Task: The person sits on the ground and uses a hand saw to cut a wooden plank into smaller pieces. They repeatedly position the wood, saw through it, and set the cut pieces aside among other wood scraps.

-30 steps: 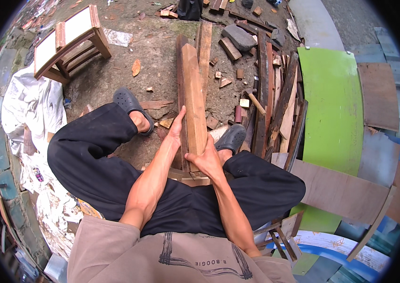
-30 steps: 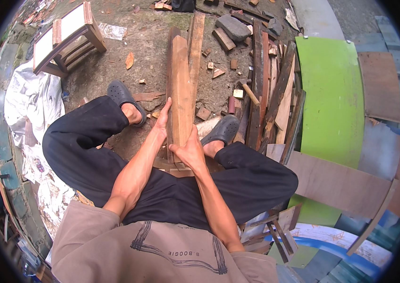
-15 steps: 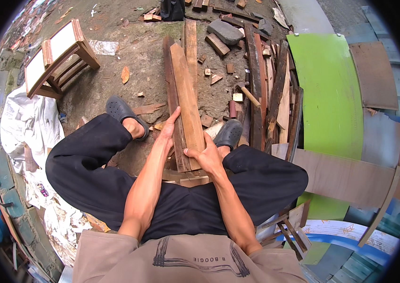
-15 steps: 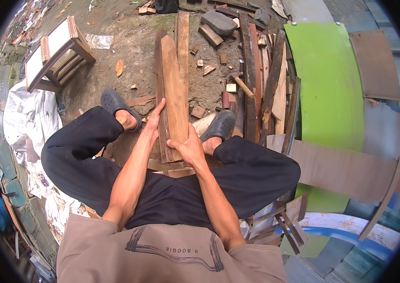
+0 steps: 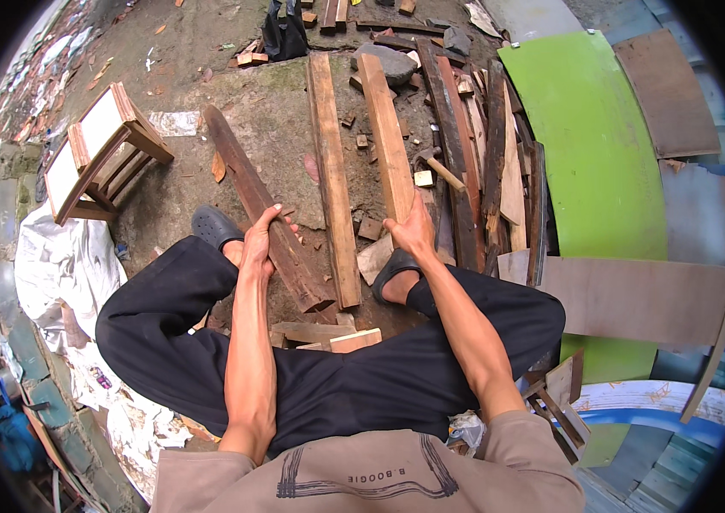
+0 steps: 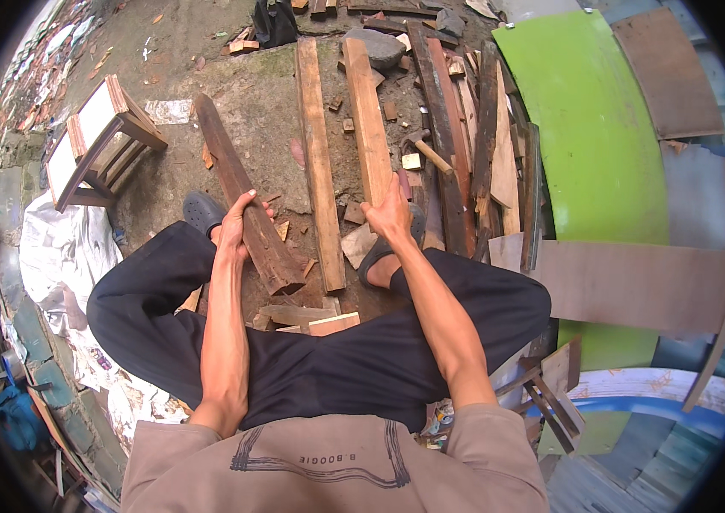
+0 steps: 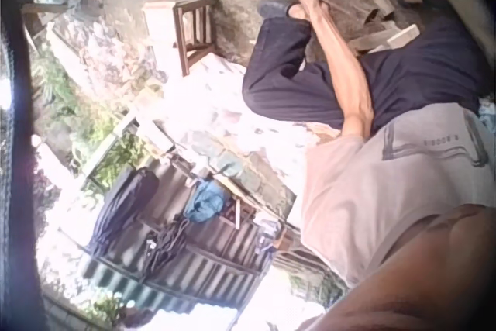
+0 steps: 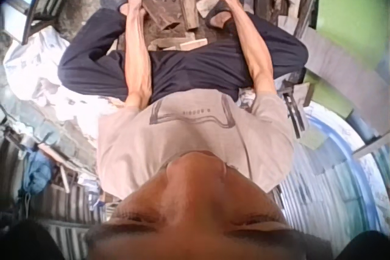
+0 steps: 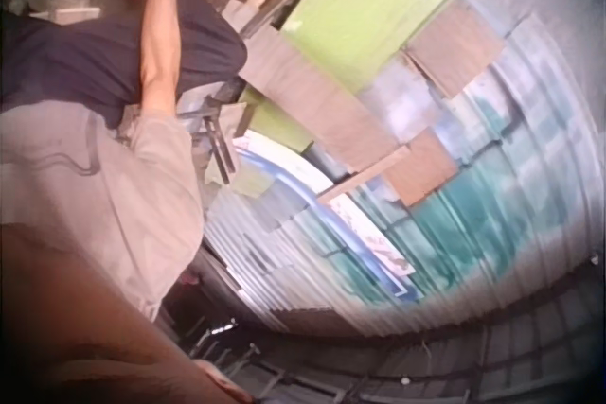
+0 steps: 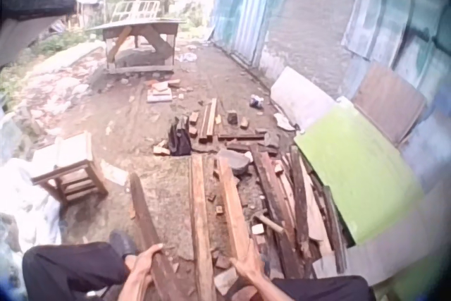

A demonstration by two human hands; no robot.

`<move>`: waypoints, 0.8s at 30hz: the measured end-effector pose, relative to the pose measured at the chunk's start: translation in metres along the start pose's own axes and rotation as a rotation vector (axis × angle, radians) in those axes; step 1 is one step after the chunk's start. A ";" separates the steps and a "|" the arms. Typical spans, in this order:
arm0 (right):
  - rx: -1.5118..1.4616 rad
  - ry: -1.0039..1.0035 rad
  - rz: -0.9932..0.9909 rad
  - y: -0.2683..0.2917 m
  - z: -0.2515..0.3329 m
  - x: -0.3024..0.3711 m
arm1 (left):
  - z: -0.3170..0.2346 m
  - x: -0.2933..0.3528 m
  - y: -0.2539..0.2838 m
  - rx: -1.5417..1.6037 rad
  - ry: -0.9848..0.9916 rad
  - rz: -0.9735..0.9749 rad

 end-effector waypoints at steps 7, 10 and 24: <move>0.055 -0.012 0.003 -0.050 -0.039 -0.053 | -0.015 -0.002 0.019 -0.048 -0.083 -0.148; 0.070 -0.030 0.024 -0.073 -0.038 -0.071 | -0.012 -0.003 0.020 -0.080 -0.056 -0.189; 0.691 -0.167 0.039 -0.002 -0.093 -0.217 | -0.021 -0.035 -0.024 0.034 -0.048 -0.209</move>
Point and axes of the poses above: each hand's wrist, its own x-axis away from the middle knuckle, its own y-axis out of the back of the hand, z = x × y, the point moved 7 cm from there along -x, towards the middle knuckle, and after that the axes turned 5 degrees about -y, right-handed, at the moved point
